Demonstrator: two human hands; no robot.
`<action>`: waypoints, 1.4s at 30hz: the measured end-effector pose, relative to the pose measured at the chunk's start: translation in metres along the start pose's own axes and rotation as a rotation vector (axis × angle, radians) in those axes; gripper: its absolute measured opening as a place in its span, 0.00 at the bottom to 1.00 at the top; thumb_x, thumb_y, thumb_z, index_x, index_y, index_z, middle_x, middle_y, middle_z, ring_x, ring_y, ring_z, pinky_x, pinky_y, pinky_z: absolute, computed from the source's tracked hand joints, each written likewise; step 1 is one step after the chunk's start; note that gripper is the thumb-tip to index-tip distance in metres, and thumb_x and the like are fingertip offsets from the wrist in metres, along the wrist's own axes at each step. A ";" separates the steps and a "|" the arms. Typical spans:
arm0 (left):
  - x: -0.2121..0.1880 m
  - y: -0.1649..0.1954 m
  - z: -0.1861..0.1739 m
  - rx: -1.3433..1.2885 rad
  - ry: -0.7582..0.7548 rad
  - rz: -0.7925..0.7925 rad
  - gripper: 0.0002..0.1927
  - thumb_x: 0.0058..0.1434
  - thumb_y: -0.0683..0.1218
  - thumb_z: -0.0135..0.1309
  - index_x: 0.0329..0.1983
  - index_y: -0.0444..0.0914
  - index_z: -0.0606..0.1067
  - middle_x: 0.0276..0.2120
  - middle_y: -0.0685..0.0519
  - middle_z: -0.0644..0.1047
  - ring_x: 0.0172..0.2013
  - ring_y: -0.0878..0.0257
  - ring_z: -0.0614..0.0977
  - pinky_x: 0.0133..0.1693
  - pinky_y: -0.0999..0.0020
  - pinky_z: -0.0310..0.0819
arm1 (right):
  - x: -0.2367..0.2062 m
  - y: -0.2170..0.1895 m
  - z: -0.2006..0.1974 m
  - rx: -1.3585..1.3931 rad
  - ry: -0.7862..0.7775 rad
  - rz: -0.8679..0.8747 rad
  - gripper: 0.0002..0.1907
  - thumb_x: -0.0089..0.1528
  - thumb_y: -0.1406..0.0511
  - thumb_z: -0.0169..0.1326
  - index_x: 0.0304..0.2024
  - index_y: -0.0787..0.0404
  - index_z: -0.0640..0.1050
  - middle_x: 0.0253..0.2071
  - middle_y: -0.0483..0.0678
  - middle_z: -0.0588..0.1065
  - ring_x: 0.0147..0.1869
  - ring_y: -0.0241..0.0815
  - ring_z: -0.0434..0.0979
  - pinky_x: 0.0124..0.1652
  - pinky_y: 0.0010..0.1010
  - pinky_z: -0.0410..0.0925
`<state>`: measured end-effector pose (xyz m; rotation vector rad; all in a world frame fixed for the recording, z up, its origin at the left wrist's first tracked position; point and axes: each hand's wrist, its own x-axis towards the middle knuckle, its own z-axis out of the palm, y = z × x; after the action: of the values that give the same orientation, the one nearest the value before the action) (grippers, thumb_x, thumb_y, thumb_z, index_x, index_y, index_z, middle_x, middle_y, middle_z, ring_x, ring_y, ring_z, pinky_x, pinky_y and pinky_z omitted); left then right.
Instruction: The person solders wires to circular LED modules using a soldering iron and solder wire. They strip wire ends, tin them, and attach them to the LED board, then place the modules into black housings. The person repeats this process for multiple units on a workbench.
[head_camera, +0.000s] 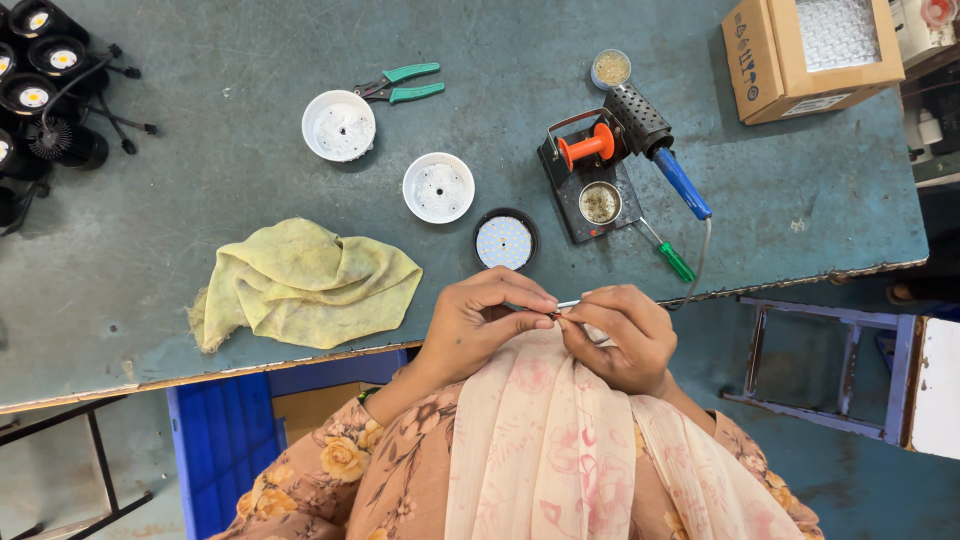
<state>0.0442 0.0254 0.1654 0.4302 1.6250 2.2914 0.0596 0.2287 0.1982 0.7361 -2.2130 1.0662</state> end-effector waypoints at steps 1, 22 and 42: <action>0.000 -0.001 0.000 -0.013 -0.001 -0.002 0.09 0.62 0.33 0.61 0.45 0.32 0.82 0.46 0.46 0.80 0.45 0.64 0.84 0.49 0.71 0.83 | 0.000 0.000 0.000 -0.001 0.004 0.002 0.12 0.52 0.74 0.69 0.35 0.65 0.78 0.34 0.50 0.76 0.35 0.45 0.79 0.34 0.32 0.72; -0.002 0.008 0.003 0.144 0.003 -0.195 0.08 0.61 0.37 0.63 0.43 0.32 0.79 0.40 0.51 0.83 0.40 0.68 0.84 0.41 0.75 0.81 | 0.014 -0.007 -0.015 -0.145 -0.121 -0.212 0.10 0.52 0.74 0.68 0.33 0.66 0.78 0.31 0.49 0.76 0.32 0.46 0.79 0.39 0.36 0.77; 0.005 0.012 0.008 0.366 -0.055 0.210 0.11 0.61 0.41 0.65 0.47 0.38 0.80 0.44 0.50 0.80 0.42 0.60 0.85 0.43 0.70 0.82 | -0.036 0.033 -0.010 1.176 -0.264 1.114 0.08 0.64 0.71 0.59 0.41 0.73 0.82 0.38 0.51 0.78 0.41 0.40 0.81 0.43 0.28 0.73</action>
<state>0.0417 0.0305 0.1794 0.7733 2.0633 2.0936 0.0643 0.2626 0.1620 -0.1013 -1.9711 3.0555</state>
